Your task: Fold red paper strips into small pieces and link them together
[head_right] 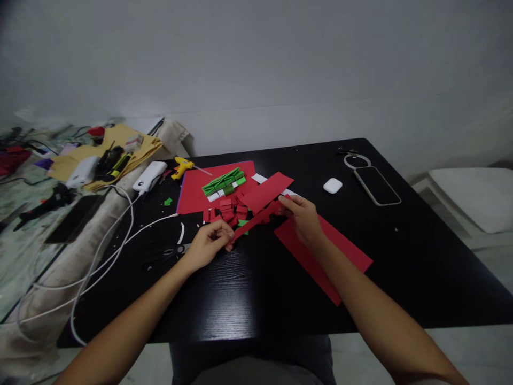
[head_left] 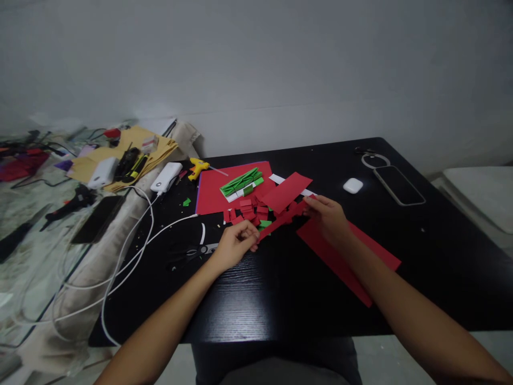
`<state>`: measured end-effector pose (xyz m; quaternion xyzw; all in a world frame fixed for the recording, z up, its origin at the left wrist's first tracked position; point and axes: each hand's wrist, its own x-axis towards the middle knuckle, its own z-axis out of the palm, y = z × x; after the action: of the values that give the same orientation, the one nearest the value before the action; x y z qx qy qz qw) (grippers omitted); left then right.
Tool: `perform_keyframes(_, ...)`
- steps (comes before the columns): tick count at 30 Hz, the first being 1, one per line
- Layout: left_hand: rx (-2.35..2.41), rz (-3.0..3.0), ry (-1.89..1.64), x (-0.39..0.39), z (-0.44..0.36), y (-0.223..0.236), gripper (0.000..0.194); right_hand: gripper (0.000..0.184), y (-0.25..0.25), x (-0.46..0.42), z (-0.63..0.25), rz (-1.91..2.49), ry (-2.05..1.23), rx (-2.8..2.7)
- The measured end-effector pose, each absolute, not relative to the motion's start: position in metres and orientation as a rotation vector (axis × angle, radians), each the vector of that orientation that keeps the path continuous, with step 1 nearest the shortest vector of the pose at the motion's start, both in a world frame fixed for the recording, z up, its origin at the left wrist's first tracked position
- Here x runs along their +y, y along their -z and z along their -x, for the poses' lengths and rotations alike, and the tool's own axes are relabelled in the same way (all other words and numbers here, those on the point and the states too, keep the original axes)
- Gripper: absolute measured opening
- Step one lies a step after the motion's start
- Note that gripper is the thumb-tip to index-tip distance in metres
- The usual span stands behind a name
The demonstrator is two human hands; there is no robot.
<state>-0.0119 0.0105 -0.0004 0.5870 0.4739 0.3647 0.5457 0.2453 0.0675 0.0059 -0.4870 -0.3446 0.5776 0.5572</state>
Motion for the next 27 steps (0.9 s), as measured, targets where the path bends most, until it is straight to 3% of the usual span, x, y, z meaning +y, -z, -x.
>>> perform_keyframes(17, 1.172, -1.439, -0.782, 0.007, -0.002, -0.001, 0.022, 0.034, -0.001, 0.024, -0.194, 1.182, -1.592, -0.973)
perform_keyframes(27, 1.148, -1.437, -0.781, 0.01, 0.002, 0.005, 0.018, 0.032, -0.001, 0.035, -0.206, 1.183, -1.502, -0.936)
